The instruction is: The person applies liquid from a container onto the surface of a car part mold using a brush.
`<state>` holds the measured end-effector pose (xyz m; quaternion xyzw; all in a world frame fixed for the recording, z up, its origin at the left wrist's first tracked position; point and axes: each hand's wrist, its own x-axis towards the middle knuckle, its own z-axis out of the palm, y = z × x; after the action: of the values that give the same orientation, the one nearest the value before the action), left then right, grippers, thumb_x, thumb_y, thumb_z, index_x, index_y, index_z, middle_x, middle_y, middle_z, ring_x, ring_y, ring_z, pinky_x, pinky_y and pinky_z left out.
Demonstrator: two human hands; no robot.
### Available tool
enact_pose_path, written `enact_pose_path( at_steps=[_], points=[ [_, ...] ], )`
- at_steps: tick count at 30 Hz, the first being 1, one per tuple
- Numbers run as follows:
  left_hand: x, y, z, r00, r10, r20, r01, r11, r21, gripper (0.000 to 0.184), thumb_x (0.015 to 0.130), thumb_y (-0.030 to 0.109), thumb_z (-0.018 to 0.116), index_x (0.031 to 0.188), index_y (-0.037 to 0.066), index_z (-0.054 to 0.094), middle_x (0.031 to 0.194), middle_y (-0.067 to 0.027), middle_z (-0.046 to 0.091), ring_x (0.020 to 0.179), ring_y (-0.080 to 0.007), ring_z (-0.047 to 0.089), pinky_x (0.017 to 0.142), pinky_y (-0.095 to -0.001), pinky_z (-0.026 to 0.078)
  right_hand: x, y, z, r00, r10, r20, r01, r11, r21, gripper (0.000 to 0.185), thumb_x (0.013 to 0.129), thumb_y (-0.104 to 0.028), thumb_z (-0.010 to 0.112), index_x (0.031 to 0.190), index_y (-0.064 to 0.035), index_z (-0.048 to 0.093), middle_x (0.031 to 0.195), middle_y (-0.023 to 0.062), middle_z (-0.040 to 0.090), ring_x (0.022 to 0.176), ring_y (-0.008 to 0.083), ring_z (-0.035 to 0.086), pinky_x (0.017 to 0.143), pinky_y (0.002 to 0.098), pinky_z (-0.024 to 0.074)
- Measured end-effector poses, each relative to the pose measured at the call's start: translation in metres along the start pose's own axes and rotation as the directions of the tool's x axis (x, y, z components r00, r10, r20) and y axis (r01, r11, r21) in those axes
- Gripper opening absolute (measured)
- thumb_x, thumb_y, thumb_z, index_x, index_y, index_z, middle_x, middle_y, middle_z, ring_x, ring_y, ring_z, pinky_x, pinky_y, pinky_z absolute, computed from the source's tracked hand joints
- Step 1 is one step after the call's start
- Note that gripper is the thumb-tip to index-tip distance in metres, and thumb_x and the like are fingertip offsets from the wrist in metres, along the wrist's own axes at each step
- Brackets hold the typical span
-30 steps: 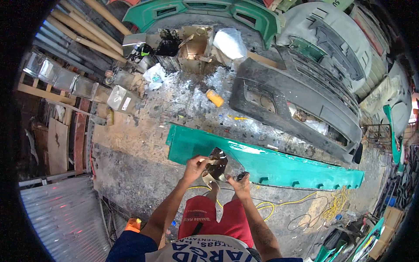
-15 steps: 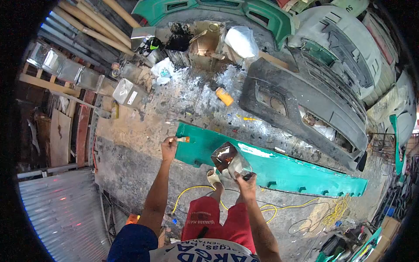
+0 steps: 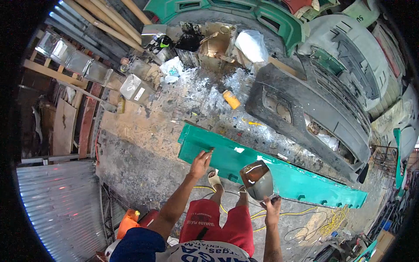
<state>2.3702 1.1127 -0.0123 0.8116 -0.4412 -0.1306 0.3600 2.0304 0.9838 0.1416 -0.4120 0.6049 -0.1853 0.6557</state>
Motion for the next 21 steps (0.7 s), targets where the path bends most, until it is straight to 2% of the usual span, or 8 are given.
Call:
enact_pose_path(
  at_steps=[2, 3, 5, 10, 11, 16, 19, 21],
  points=[
    [0.009, 0.000, -0.018, 0.997, -0.079, -0.006, 0.077, 0.985, -0.153, 0.022, 0.089, 0.008, 0.055, 0.108, 0.002, 0.063, 0.100, -0.0200, 0.062, 0.087, -0.0376, 0.062, 0.076, -0.0431, 0.052, -0.005, -0.008, -0.004, 1.000, -0.020, -0.008, 0.020, 1.000, -0.016, 0.046, 0.086, -0.028, 0.066, 0.118, -0.0044, 0.042, 0.121, 0.0118, 0.047, 0.111, 0.0235, 0.052, 0.083, 0.0439, 0.0558],
    [0.012, -0.010, -0.027, 0.965, -0.261, -0.031, 0.244, 0.934, -0.261, 0.018, 0.089, 0.006, 0.055, 0.103, 0.001, 0.065, 0.093, -0.0198, 0.063, 0.083, -0.0362, 0.063, 0.073, -0.0425, 0.051, -0.010, -0.015, -0.003, 1.000, -0.030, 0.007, 0.030, 0.999, -0.014, 0.048, 0.087, -0.030, 0.065, 0.120, -0.0046, 0.042, 0.122, 0.0109, 0.047, 0.112, 0.0238, 0.051, 0.084, 0.0454, 0.0552],
    [0.014, -0.064, -0.032, 0.955, -0.141, -0.261, 0.075, 0.966, -0.247, 0.013, 0.089, 0.004, 0.056, 0.096, 0.000, 0.067, 0.083, -0.0198, 0.063, 0.073, -0.0316, 0.063, 0.067, -0.0387, 0.049, -0.012, -0.017, -0.009, 0.999, -0.025, 0.026, 0.025, 1.000, -0.017, 0.049, 0.087, -0.030, 0.065, 0.122, -0.0046, 0.041, 0.123, 0.0111, 0.047, 0.113, 0.0240, 0.051, 0.084, 0.0456, 0.0550],
    [0.024, -0.053, -0.075, 0.953, -0.233, -0.194, 0.244, 0.969, 0.035, 0.020, 0.094, 0.007, 0.050, 0.106, 0.000, 0.064, 0.095, -0.0212, 0.062, 0.077, -0.0348, 0.062, 0.069, -0.0412, 0.050, -0.025, -0.027, -0.029, 0.999, -0.013, 0.032, 0.013, 1.000, -0.010, 0.050, 0.087, -0.031, 0.064, 0.123, -0.0045, 0.041, 0.125, 0.0109, 0.047, 0.116, 0.0237, 0.050, 0.084, 0.0457, 0.0547],
    [0.019, -0.054, -0.056, 0.967, 0.030, -0.252, 0.010, 0.988, 0.155, 0.023, 0.093, 0.008, 0.049, 0.110, 0.001, 0.062, 0.100, -0.0217, 0.060, 0.082, -0.0373, 0.060, 0.073, -0.0442, 0.050, -0.028, -0.031, -0.031, 1.000, -0.012, 0.023, 0.012, 1.000, -0.015, 0.050, 0.087, -0.031, 0.063, 0.123, -0.0045, 0.041, 0.126, 0.0107, 0.047, 0.116, 0.0236, 0.050, 0.084, 0.0457, 0.0547],
    [-0.018, 0.034, 0.038, 0.995, -0.074, 0.066, 0.068, 0.994, 0.090, 0.028, 0.089, 0.011, 0.052, 0.112, -0.002, 0.059, 0.111, -0.0208, 0.058, 0.102, -0.0378, 0.057, 0.090, -0.0448, 0.048, -0.025, -0.038, -0.060, 0.999, -0.008, 0.043, 0.009, 1.000, -0.022, 0.050, 0.087, -0.032, 0.062, 0.124, -0.0054, 0.041, 0.126, 0.0104, 0.046, 0.116, 0.0235, 0.050, 0.084, 0.0458, 0.0546],
    [-0.031, 0.081, 0.084, 0.996, -0.017, 0.091, 0.016, 1.000, 0.008, 0.028, 0.086, 0.007, 0.055, 0.113, -0.001, 0.060, 0.108, -0.0188, 0.058, 0.098, -0.0374, 0.058, 0.084, -0.0452, 0.050, -0.022, -0.046, -0.073, 1.000, -0.021, -0.010, 0.022, 1.000, 0.022, 0.051, 0.085, -0.029, 0.068, 0.121, -0.0050, 0.041, 0.121, 0.0104, 0.048, 0.109, 0.0216, 0.053, 0.079, 0.0400, 0.0569],
    [-0.029, 0.105, 0.097, 0.999, 0.038, -0.033, -0.041, 0.996, -0.085, 0.029, 0.085, 0.003, 0.056, 0.113, 0.002, 0.061, 0.103, -0.0164, 0.060, 0.091, -0.0366, 0.060, 0.081, -0.0430, 0.051, -0.017, -0.049, -0.089, 0.999, -0.010, -0.033, 0.010, 1.000, 0.015, 0.053, 0.085, -0.029, 0.068, 0.123, -0.0056, 0.040, 0.123, 0.0106, 0.047, 0.112, 0.0227, 0.051, 0.080, 0.0411, 0.0563]
  ],
)
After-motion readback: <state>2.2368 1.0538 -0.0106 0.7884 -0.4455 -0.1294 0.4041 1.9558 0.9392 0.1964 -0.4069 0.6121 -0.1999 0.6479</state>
